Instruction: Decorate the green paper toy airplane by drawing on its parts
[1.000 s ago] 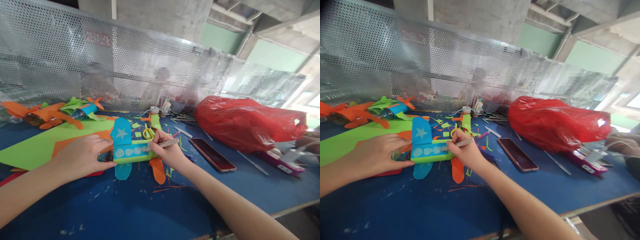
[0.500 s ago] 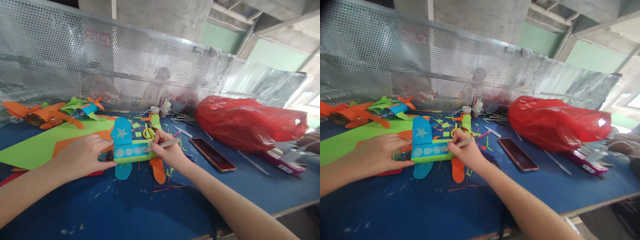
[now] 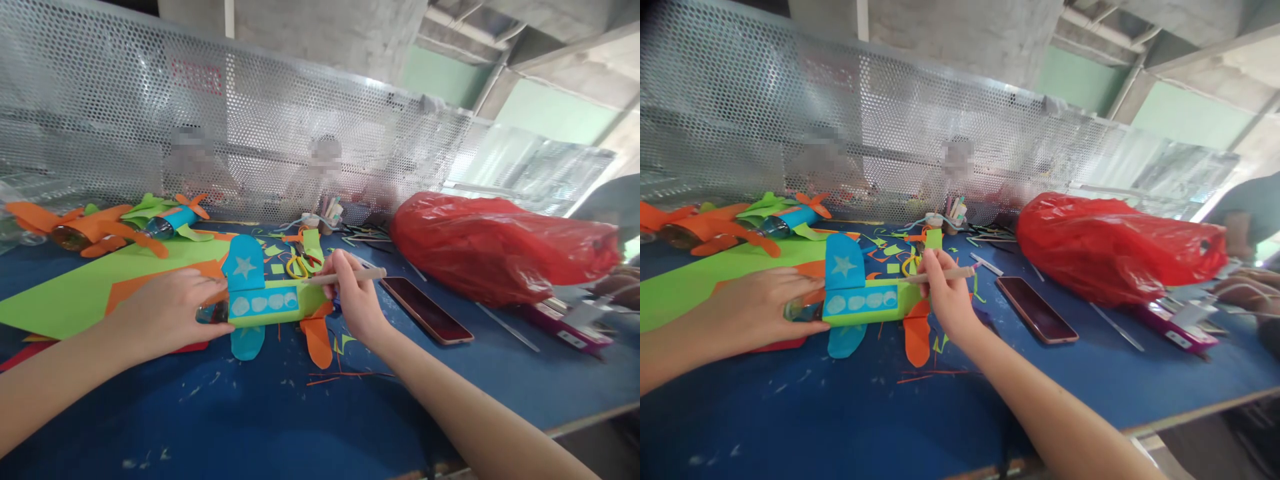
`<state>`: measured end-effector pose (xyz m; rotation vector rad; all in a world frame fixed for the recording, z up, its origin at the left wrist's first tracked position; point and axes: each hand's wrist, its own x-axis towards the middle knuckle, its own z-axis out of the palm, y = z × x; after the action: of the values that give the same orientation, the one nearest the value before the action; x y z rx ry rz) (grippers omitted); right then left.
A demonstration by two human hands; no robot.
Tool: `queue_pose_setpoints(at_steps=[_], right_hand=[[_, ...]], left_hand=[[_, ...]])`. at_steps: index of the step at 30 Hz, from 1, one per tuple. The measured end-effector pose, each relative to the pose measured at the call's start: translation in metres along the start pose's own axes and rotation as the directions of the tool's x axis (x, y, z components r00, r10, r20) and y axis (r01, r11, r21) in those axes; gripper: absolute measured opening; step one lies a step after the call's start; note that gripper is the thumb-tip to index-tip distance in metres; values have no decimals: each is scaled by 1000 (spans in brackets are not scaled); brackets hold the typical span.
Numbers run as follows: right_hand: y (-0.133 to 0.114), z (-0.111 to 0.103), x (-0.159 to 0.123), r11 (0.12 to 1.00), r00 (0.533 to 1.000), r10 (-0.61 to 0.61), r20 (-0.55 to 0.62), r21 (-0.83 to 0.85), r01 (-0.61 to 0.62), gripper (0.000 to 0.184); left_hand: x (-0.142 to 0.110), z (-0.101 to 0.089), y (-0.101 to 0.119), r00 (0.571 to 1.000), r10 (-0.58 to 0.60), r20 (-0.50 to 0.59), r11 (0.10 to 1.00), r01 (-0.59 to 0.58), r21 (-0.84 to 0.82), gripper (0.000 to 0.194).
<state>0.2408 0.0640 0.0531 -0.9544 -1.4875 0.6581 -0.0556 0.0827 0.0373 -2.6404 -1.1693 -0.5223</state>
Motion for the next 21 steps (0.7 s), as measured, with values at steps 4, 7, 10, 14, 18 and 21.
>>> queue_pose_setpoints(at_steps=[4,7,10,14,18,21], right_hand=[[0,-1,2,997,991,-77,-110,-16,76,39],[2,-2,4,996,980,-85,-179,-7,85,32],[4,-2,4,996,973,-88,-212,-13,88,28],[5,-1,4,998,980,-64,-189,-37,58,25],[8,0,4,998,983,-60,-176,-38,55,25],[10,-1,5,996,980,-77,-184,-48,69,25]], left_hand=[[-1,1,0,1000,-15,4,999,15,-43,33],[0,0,0,999,-37,21,998,38,-55,32],[0,0,0,998,-57,19,996,58,-72,35],[-1,2,0,999,-44,10,997,45,-61,39],[0,1,1,998,-63,-3,997,62,-35,44],[0,-1,-3,994,-107,9,993,107,-54,53]])
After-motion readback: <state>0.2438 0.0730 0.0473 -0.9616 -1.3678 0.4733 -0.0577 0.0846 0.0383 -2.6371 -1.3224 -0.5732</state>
